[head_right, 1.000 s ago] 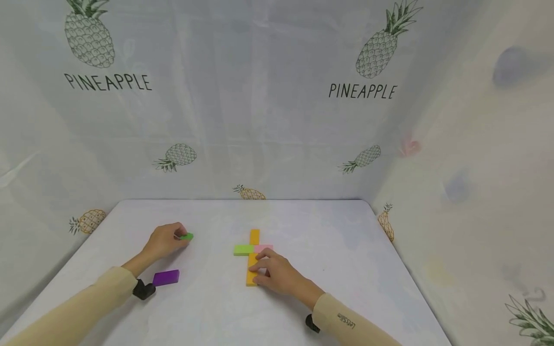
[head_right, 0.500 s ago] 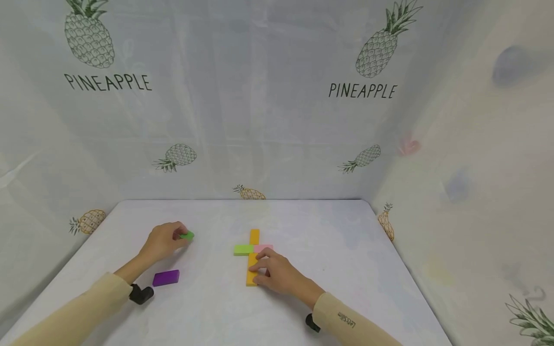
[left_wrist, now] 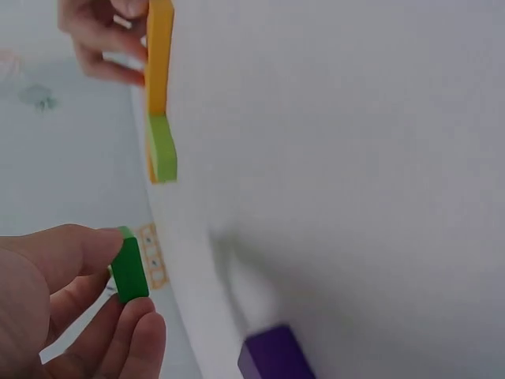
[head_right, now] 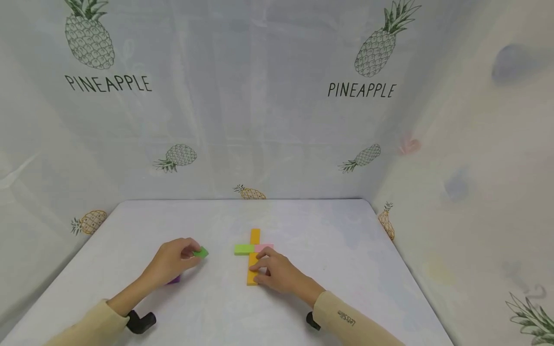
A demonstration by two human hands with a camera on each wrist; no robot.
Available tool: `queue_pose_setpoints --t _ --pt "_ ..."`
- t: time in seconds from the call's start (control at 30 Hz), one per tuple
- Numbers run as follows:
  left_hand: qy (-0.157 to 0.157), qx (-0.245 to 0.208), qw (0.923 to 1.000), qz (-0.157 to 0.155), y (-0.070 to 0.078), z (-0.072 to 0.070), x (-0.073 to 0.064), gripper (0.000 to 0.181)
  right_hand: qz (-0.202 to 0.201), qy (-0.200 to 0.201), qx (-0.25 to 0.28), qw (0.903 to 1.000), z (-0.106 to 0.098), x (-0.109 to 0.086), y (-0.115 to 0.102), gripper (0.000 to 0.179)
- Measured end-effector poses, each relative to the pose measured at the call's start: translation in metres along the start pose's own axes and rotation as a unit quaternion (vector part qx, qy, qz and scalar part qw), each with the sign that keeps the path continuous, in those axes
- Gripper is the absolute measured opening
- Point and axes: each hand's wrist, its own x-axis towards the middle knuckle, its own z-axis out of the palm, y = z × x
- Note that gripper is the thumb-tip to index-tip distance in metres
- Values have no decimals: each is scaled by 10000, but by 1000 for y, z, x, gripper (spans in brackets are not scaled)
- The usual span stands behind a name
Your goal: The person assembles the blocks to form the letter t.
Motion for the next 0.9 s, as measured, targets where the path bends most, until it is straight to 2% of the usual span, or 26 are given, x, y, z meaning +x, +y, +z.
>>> queue_pose_setpoints --t 0.1,0.27,0.47,0.63,0.9 --pt "-70 -47 10000 32 9 9 -8 20 -113 24 -28 9999 0 0 0 29" --pt "-172 -84 9993 312 25 22 -21 24 -301 96 -68 9995 -1 0 0 28" --pt "-444 -173 9977 488 37 42 -35 25 -276 64 -68 9996 -2 1 0 29" --pt "-587 -307 9956 659 42 59 -41 24 -239 44 -57 9997 -2 1 1 29" --pt "-790 -464 9934 684 56 74 -44 21 -262 55 37 9996 -2 2 1 28"
